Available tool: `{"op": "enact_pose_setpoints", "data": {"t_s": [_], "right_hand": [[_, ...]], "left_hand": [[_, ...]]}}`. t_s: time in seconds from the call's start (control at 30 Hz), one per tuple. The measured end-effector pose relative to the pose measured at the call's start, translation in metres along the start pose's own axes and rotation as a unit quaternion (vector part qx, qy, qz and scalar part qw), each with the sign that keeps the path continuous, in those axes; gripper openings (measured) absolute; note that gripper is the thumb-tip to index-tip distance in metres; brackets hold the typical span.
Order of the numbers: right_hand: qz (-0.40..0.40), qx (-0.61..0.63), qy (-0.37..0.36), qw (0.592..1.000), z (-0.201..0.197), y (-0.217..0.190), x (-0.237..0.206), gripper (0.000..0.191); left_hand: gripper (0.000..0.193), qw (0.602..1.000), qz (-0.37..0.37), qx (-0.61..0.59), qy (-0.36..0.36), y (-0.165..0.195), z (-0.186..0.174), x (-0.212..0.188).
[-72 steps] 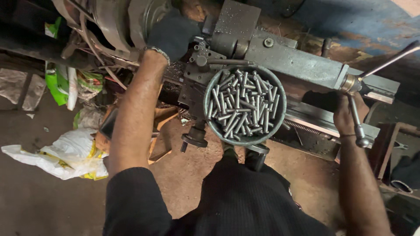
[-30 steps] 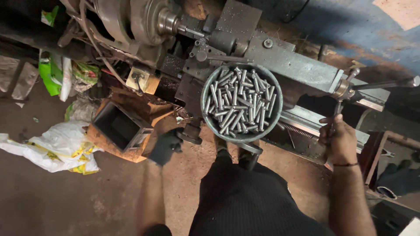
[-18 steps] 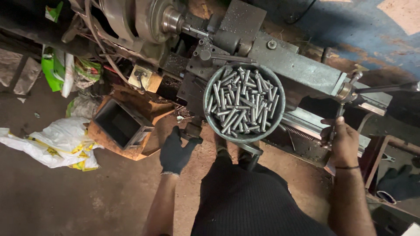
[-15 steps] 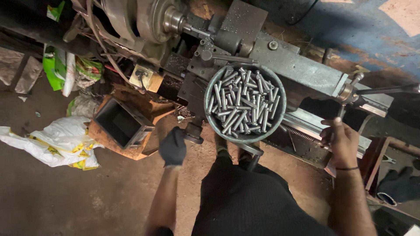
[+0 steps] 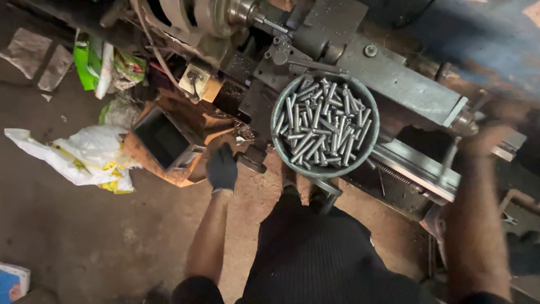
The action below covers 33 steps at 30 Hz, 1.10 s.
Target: The person operates a lathe to machine small metal pins. They insert a rod into the lathe chuck, run the machine to cut it, then place the finished pin into a bowl that fills with completed pieces, repeating the cycle.
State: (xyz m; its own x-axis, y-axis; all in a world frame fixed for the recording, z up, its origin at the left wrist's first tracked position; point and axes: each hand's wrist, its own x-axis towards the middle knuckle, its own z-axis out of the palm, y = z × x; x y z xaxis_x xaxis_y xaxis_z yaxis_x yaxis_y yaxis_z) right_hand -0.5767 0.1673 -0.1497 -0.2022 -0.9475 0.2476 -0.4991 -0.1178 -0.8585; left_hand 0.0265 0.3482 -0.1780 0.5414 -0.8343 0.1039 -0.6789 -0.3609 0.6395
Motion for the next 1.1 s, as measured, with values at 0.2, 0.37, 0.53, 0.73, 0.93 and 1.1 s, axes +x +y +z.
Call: {"op": "enact_pose_setpoints", "data": {"t_s": [0.2, 0.37, 0.53, 0.73, 0.93, 1.1], "right_hand": [[-0.023, -0.020, 0.030, 0.999, -0.050, 0.014, 0.051, 0.020], [-0.171, 0.017, 0.094, 0.981, -0.034, -0.023, -0.004, 0.022], [-0.304, -0.202, 0.077, 0.928, -0.045, -0.077, -0.036, 0.043], [-0.164, -0.118, 0.034, 0.979, -0.038, -0.055, -0.029, 0.046], [-0.126, -0.115, 0.047, 0.984, -0.013, -0.024, -0.055, 0.028], [-0.072, -0.068, 0.052, 0.994, 0.005, -0.047, -0.077, 0.024]], "left_hand": [[0.035, 0.982, 0.140, -0.124, -0.014, 0.175, -0.080, 0.003], [0.035, 0.930, 0.354, 0.030, -0.091, 0.281, -0.108, -0.002], [0.018, 0.908, 0.327, 0.205, -0.165, 0.311, -0.097, -0.004], [0.016, 0.918, 0.371, -0.063, -0.121, 0.302, -0.099, 0.004], [0.024, 0.919, 0.065, -0.354, -0.160, 0.284, -0.090, 0.103], [0.022, 0.900, 0.420, -0.063, -0.095, 0.275, -0.026, 0.217]]}}
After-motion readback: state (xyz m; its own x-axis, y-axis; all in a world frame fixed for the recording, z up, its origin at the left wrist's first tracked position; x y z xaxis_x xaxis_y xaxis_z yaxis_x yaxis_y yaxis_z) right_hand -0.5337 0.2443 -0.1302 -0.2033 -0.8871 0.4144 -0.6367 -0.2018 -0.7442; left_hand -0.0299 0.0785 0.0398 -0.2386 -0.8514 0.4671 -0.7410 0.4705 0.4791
